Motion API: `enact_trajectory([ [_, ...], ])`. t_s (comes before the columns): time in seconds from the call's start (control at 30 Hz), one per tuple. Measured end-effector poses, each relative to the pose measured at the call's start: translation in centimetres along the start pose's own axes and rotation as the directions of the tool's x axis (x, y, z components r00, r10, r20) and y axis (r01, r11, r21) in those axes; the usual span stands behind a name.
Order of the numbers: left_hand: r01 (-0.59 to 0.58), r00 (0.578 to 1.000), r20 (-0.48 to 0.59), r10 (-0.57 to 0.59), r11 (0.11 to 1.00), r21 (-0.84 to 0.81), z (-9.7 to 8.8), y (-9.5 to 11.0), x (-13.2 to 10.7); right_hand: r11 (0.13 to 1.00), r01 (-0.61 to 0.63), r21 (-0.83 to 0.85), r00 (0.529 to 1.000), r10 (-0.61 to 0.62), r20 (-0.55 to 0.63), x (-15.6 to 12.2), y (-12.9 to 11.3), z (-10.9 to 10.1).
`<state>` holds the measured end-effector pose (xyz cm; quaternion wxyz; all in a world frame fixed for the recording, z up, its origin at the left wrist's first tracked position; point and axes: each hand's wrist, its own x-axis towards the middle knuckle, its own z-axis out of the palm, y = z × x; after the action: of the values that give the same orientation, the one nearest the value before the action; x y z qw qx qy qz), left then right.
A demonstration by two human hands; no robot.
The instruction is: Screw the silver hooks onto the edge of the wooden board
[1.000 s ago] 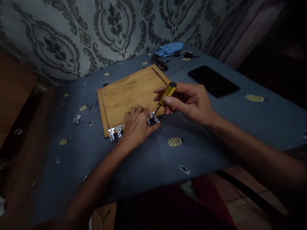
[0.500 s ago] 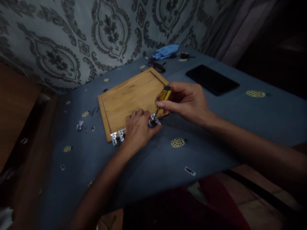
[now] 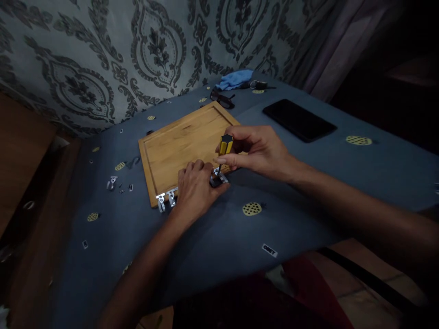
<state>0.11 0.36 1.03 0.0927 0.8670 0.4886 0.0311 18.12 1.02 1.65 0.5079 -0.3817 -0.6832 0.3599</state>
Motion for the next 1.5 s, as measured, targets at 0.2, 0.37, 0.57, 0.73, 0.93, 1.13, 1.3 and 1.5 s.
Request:
enact_trajectory([
  [0.2,0.006,1.000,-0.005,-0.006,1.000,0.017,0.1,0.0,-0.1,0.989,0.089,-0.114,0.981,-0.107,-0.162,-0.4,-0.9,0.3],
  [0.37,-0.006,1.000,-0.017,0.007,1.000,0.021,0.3,0.0,-0.1,0.997,0.073,-0.011,0.947,-0.073,-0.313,-1.0,-1.4,-0.3],
  [0.57,0.009,1.000,-0.011,-0.009,1.000,-0.006,0.4,0.1,-0.2,1.000,0.018,0.010,0.963,-0.014,-0.270,-1.9,0.0,-0.3],
  [0.73,0.009,1.000,0.007,-0.009,1.000,-0.016,0.3,0.2,-0.2,0.999,-0.001,0.040,0.964,0.012,-0.265,-2.0,-0.2,-0.1],
  [0.93,-0.004,1.000,0.010,0.005,0.999,-0.034,0.2,0.2,-0.2,1.000,-0.018,0.019,0.968,0.022,-0.250,-1.8,-0.6,0.1],
  [1.13,0.008,0.999,0.038,-0.007,0.999,-0.032,0.1,0.3,-0.1,1.000,-0.011,0.003,0.961,0.012,-0.276,-2.1,-0.4,0.0],
  [1.3,0.007,1.000,0.028,-0.006,1.000,-0.028,0.1,0.2,-0.1,1.000,-0.001,-0.001,0.963,0.001,-0.269,-2.1,-0.3,0.0],
  [1.5,0.003,1.000,0.030,-0.002,1.000,-0.025,0.1,0.3,-0.1,0.997,-0.011,-0.079,0.970,-0.008,-0.243,-2.2,-0.6,0.0],
])
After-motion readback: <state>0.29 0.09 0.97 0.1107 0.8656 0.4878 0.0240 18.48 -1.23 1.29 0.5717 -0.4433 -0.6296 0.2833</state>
